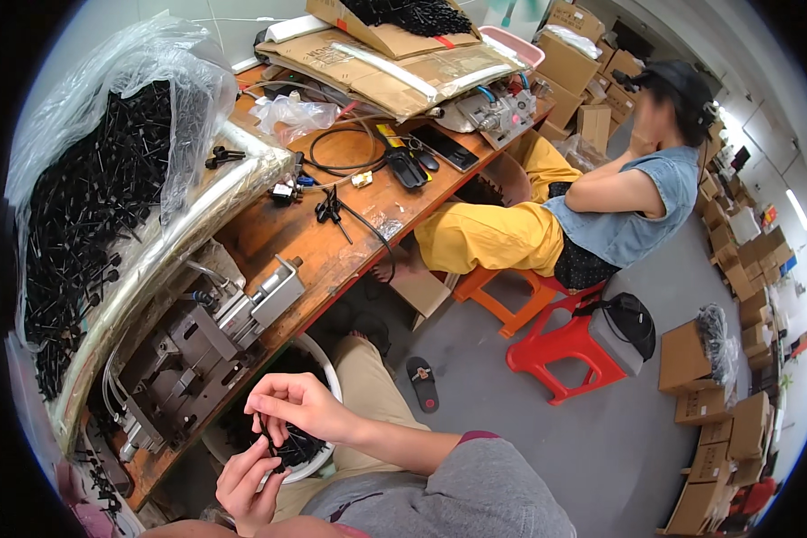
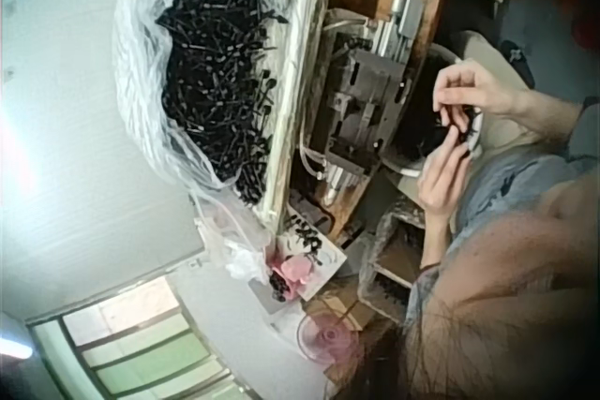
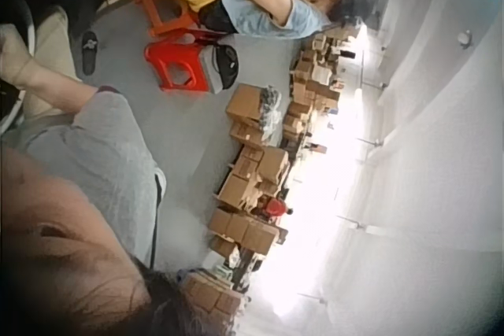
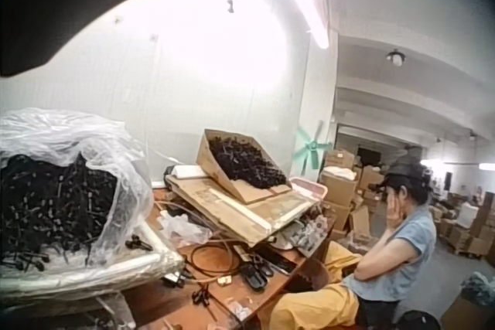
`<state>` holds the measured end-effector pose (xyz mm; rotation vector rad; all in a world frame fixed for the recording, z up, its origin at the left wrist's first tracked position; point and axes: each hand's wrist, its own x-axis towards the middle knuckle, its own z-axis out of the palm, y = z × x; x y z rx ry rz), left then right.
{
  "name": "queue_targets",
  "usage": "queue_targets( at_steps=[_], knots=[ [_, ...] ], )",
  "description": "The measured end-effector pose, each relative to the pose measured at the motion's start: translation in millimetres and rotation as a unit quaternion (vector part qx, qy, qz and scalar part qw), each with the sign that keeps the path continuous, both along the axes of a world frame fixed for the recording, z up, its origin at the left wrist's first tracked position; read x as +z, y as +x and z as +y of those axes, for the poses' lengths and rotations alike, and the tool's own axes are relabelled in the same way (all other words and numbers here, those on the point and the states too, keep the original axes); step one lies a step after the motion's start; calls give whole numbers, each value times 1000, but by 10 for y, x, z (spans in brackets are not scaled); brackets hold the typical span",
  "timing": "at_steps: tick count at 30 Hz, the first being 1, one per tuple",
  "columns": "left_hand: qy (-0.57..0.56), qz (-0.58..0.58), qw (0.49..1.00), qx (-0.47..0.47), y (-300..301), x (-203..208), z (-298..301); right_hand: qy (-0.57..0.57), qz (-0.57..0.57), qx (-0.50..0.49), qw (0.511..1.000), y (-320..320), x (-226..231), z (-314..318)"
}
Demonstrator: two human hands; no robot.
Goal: Assembling black plastic components using a pneumatic assembly machine.
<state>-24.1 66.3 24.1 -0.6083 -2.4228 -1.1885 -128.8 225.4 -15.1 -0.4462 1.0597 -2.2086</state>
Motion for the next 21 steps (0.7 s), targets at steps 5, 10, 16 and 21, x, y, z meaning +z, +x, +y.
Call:
queue_targets(
  at_steps=[5, 10, 16, 21],
  knots=[
    [-8, 7, 1000, 15, 13, -84, -14, 2, -5, -6, 1000, 1, 7, -4],
    [9, -4, 1000, 11, 7, -14, 8, -4, 1, 9, 1000, -22, -10, -4],
    [-5, -10, 1000, 0, -1, -5, 2, -4, -1, -3, 1000, -10, 3, 0],
    [-2, -24, 1000, 0, 7, -18, 8, -12, 2, -6, 1000, -11, -27, -2]
  ],
)
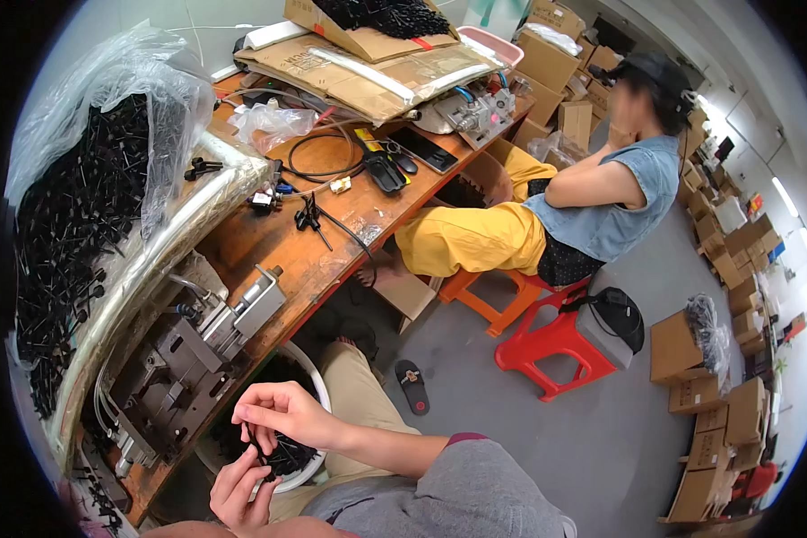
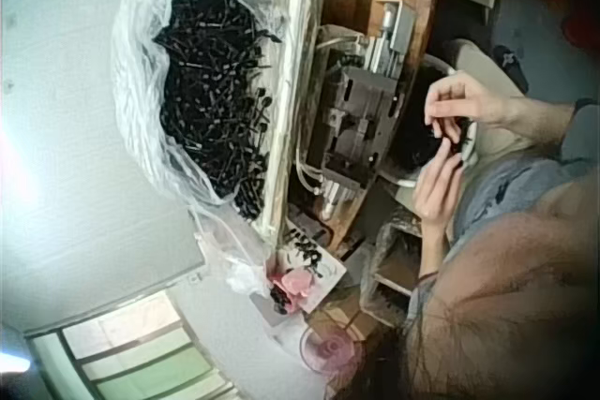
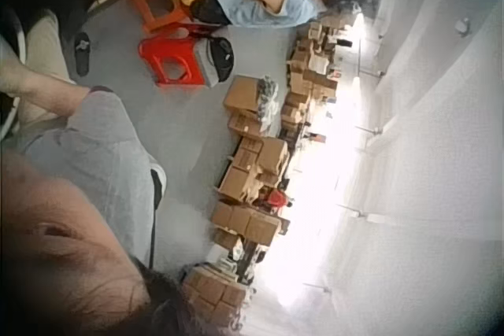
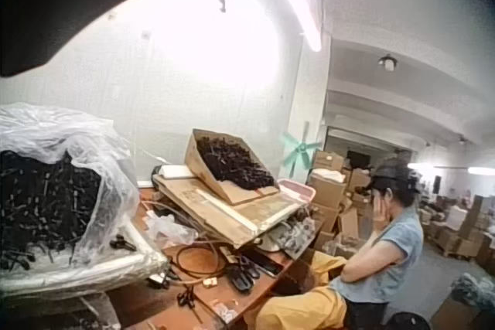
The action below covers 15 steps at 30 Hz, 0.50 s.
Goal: Assembling black plastic components using a pneumatic assembly machine.
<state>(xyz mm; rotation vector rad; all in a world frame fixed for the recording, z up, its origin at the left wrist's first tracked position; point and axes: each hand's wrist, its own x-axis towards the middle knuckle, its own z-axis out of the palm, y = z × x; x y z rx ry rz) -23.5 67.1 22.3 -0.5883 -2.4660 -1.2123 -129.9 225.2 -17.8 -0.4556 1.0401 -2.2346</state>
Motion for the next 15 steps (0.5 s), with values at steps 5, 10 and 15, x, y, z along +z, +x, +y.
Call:
queue_targets(
  at_steps=[5, 10, 15],
  knots=[
    [-11, 14, 1000, -5, -5, 21, 8, -9, -2, -3, 1000, 18, -5, 3],
    [-4, 17, 1000, -9, -41, -17, 9, 26, 14, -7, 1000, -12, -5, 43],
    [-35, 32, 996, 70, 77, -187, -35, 181, 204, -357, 894, -504, -96, 638]
  ],
)
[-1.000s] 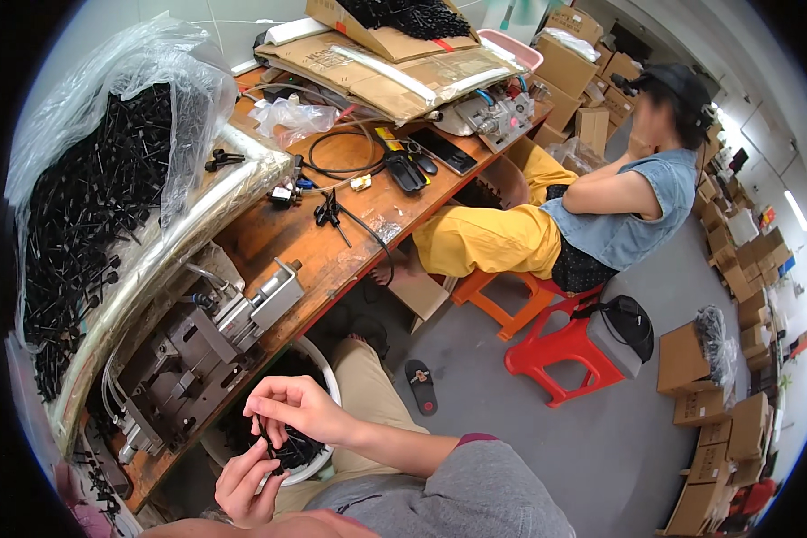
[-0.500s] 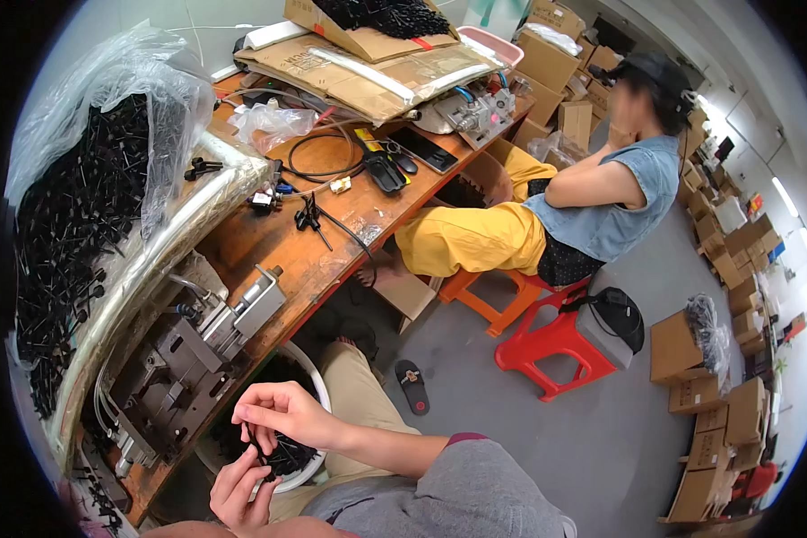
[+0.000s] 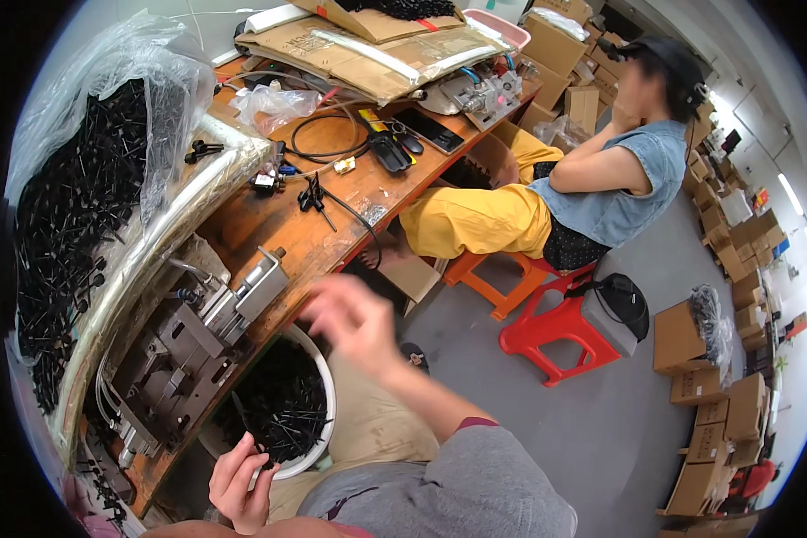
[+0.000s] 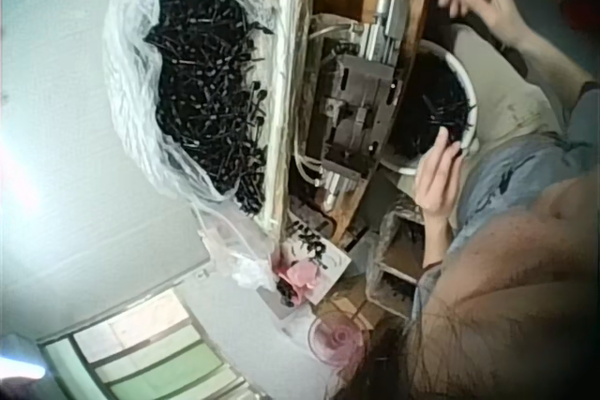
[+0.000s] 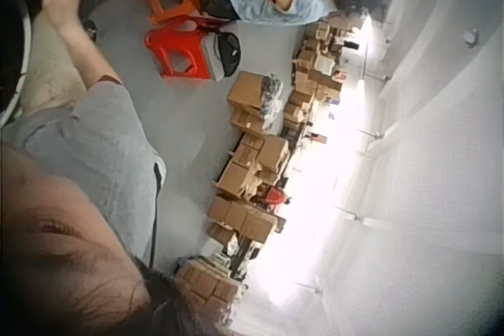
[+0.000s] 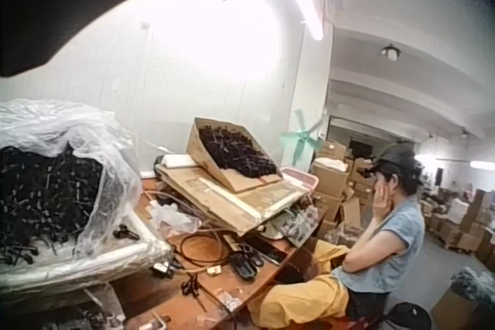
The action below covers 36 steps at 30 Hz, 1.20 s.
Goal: Assembling black plastic components using a pneumatic assembly machine.
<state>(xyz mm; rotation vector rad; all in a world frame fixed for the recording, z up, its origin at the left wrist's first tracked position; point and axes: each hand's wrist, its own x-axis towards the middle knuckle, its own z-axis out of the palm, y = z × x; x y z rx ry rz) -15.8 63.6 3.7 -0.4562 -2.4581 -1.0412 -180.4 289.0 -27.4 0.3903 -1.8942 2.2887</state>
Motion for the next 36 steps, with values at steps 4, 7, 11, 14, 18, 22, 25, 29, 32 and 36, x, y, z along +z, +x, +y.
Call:
queue_targets(
  at_steps=[4, 7, 11, 14, 18, 22, 25, 29, 32, 36],
  knots=[
    [18, 1, 1000, 1, 15, -39, 11, 348, 60, -395, 848, -1086, -664, 1283],
    [19, 3, 1000, -10, 0, -57, 23, 524, 59, -483, 699, -1389, -1022, 1924],
    [21, 10, 1000, -14, -35, -64, 35, 582, -158, -312, 735, -1316, -1420, 2168],
    [11, 13, 1000, -17, -60, -19, 39, 543, -108, -323, 767, -1188, -1631, 2116],
    [3, 3, 1000, -1, -39, -15, 20, 519, -97, -243, 814, -819, -1656, 1564],
    [14, 14, 998, -67, -134, 209, 39, 505, -79, -196, 837, -432, -1404, 1178],
    [14, 1, 998, -54, -106, 231, 35, 416, 40, -262, 870, -413, -915, 985],
    [6, 7, 999, -43, -94, 104, -4, 286, 125, -351, 883, -603, 64, 1139],
    [1, 17, 998, -67, -193, 64, 70, 209, 205, -408, 865, -682, 785, 1236],
    [15, 5, 998, -66, -171, 179, 137, 186, 414, -416, 788, -648, 1415, 1205]
  ],
)
